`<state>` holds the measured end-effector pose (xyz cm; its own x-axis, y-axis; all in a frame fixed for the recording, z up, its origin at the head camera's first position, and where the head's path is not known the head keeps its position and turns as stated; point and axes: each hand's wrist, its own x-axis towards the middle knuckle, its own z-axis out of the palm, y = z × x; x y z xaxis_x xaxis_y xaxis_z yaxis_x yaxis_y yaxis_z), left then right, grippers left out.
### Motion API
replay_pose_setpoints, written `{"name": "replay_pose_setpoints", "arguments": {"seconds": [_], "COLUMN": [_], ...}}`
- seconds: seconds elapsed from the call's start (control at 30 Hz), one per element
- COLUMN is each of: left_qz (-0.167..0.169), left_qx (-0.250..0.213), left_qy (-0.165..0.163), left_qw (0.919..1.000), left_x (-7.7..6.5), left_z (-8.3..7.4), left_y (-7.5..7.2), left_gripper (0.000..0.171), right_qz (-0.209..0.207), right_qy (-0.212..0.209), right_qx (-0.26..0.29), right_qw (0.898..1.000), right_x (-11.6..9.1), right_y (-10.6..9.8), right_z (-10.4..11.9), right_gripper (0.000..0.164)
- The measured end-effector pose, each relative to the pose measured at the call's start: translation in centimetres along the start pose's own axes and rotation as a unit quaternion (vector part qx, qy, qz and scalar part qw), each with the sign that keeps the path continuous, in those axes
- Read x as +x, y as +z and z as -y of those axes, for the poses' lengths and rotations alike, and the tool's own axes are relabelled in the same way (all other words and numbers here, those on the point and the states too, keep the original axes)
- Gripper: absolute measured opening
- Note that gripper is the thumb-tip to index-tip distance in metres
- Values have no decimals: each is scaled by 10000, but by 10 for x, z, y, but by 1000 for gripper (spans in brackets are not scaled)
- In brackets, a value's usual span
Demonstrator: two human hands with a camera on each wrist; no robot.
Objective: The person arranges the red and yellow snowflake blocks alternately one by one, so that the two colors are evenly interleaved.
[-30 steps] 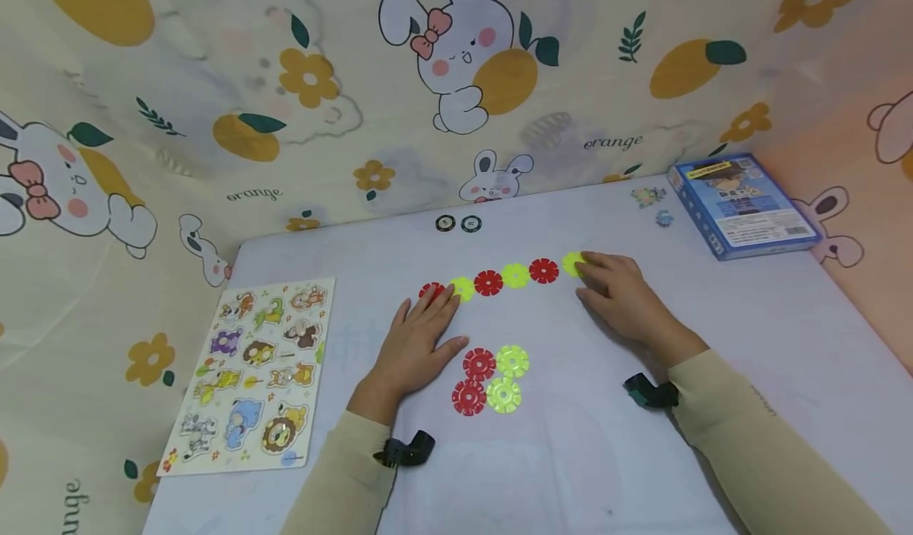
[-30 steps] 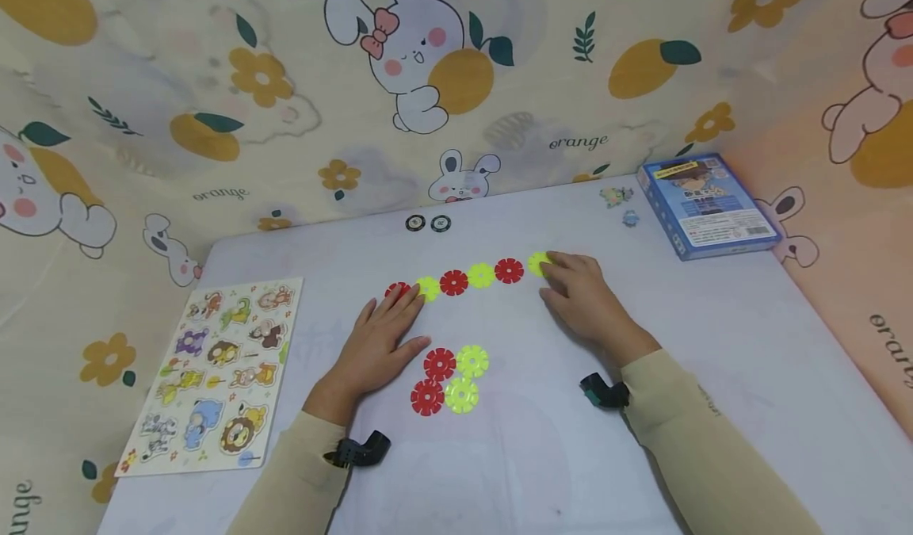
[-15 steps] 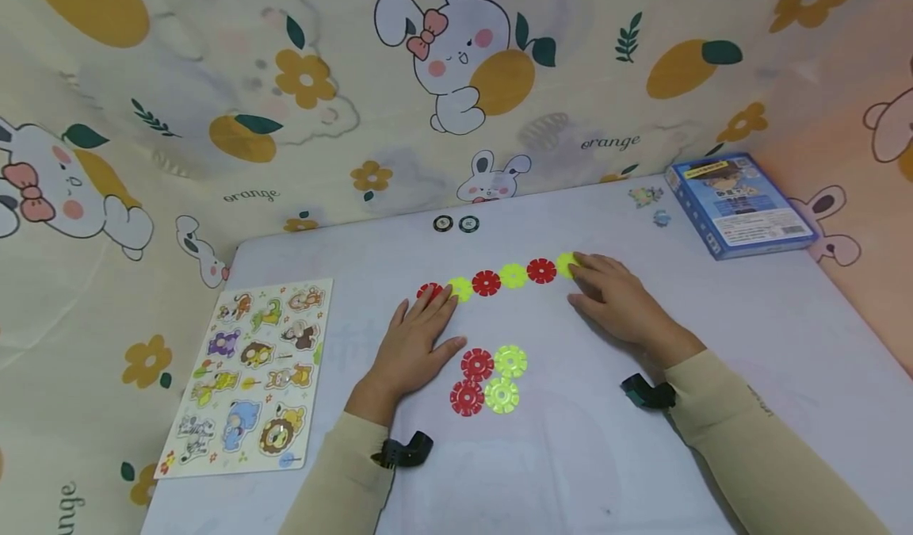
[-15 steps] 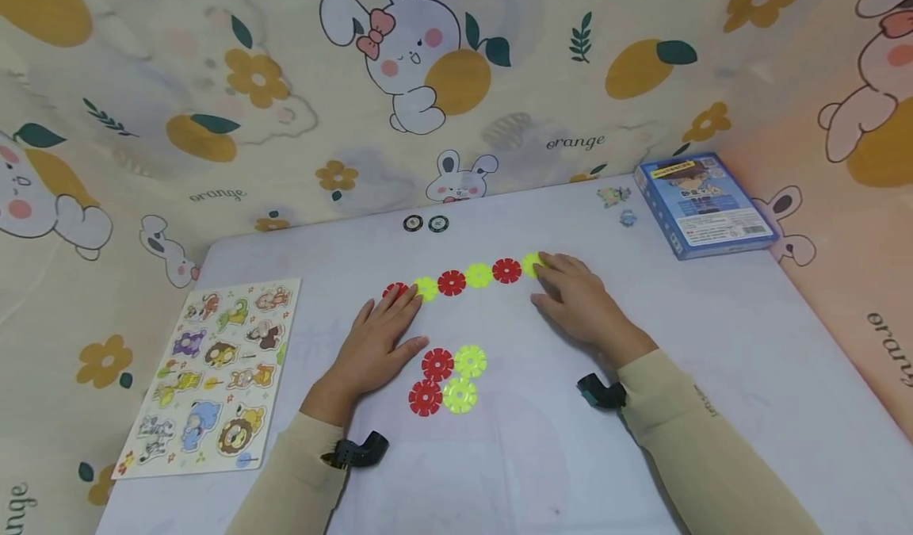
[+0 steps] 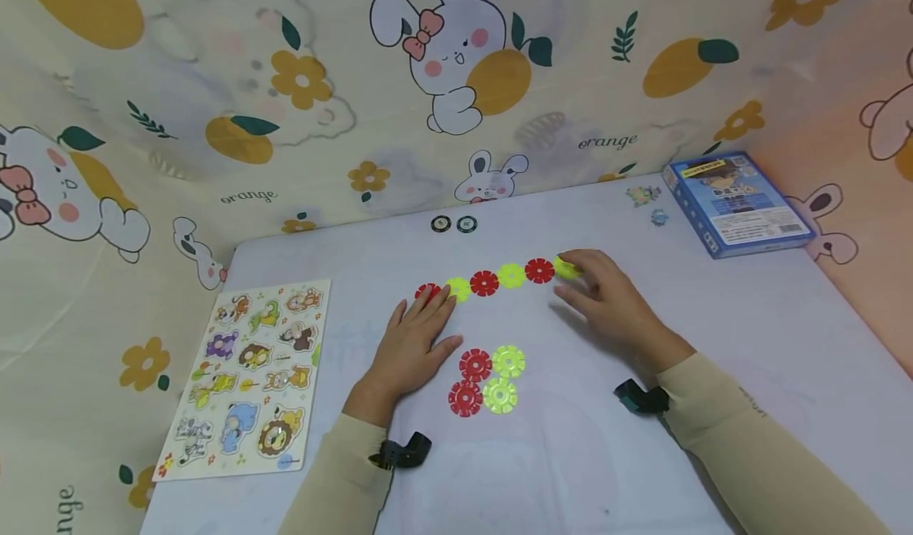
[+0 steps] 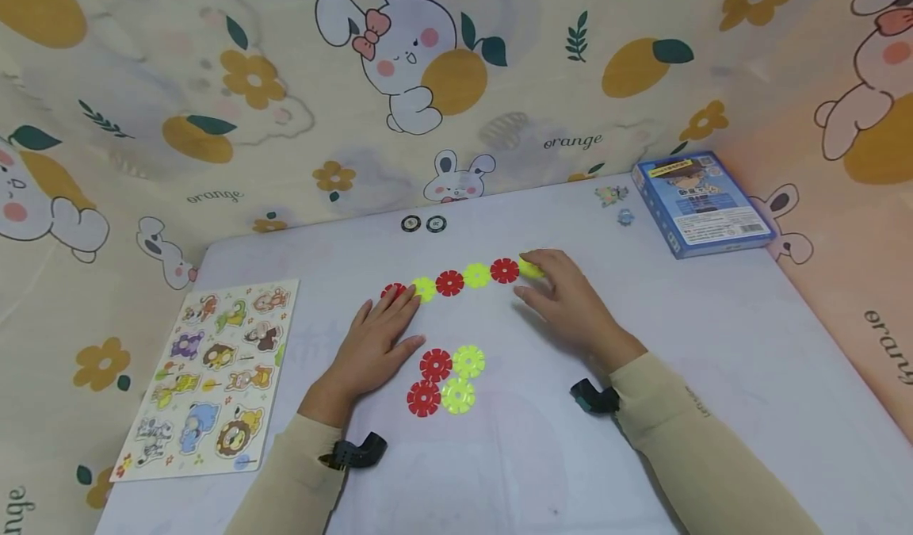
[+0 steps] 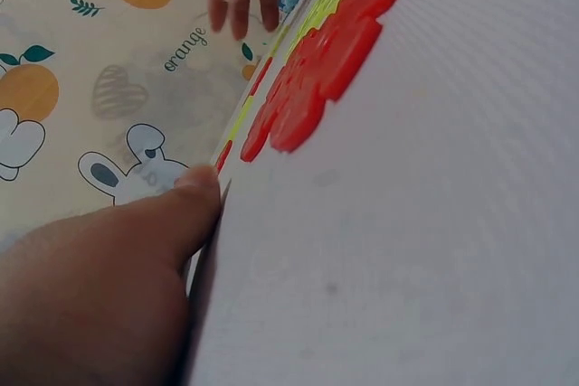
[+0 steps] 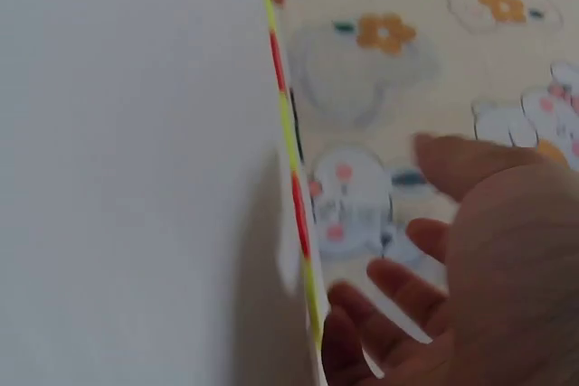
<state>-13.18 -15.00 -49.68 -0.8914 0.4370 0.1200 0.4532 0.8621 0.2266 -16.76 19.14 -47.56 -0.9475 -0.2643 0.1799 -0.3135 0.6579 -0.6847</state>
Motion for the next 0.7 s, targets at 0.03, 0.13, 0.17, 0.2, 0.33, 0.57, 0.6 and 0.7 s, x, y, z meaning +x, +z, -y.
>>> {"name": "replay_pose_setpoints", "arguments": {"seconds": [0.03, 0.13, 0.17, 0.2, 0.33, 0.57, 0.6, 0.7], "left_qz": [7, 9, 1, -3, -19, -45, -49, -53], "left_qx": [-10, -10, 12, 28, 73, 88, 95, 80], "left_qy": [9, 17, 15, 13, 13, -25, -28, -16], "left_qw": [10000, 10000, 10000, 10000, 10000, 9999, 9999, 10000], "left_x": [0, -1, -1, -1, 0, 1, 1, 1], "left_z": [0, 0, -1, -1, -2, 0, 0, 0], "left_y": [0, -1, -1, -1, -2, 1, 1, 1], "left_gripper": [68, 64, 64, 63, 64, 64, 64, 63], "right_qz": [60, 467, 663, 843, 1291, 919, 871, 842], "right_qy": [-79, -223, -269, -330, -551, -728, -720, -629], "right_qx": [261, 854, 986, 1079, 792, -671, -695, -650], "right_qw": [9996, 9950, 9925, 9900, 9869, 9908, 9912, 9923], "right_x": [-1, -7, -9, -12, -24, -39, -40, -41], "right_y": [3, 16, 21, 27, 50, 79, 81, 82], "right_z": [4, 21, 28, 34, 59, 88, 90, 94], "right_gripper": [57, 59, 60, 61, 65, 56, 52, 43]}}
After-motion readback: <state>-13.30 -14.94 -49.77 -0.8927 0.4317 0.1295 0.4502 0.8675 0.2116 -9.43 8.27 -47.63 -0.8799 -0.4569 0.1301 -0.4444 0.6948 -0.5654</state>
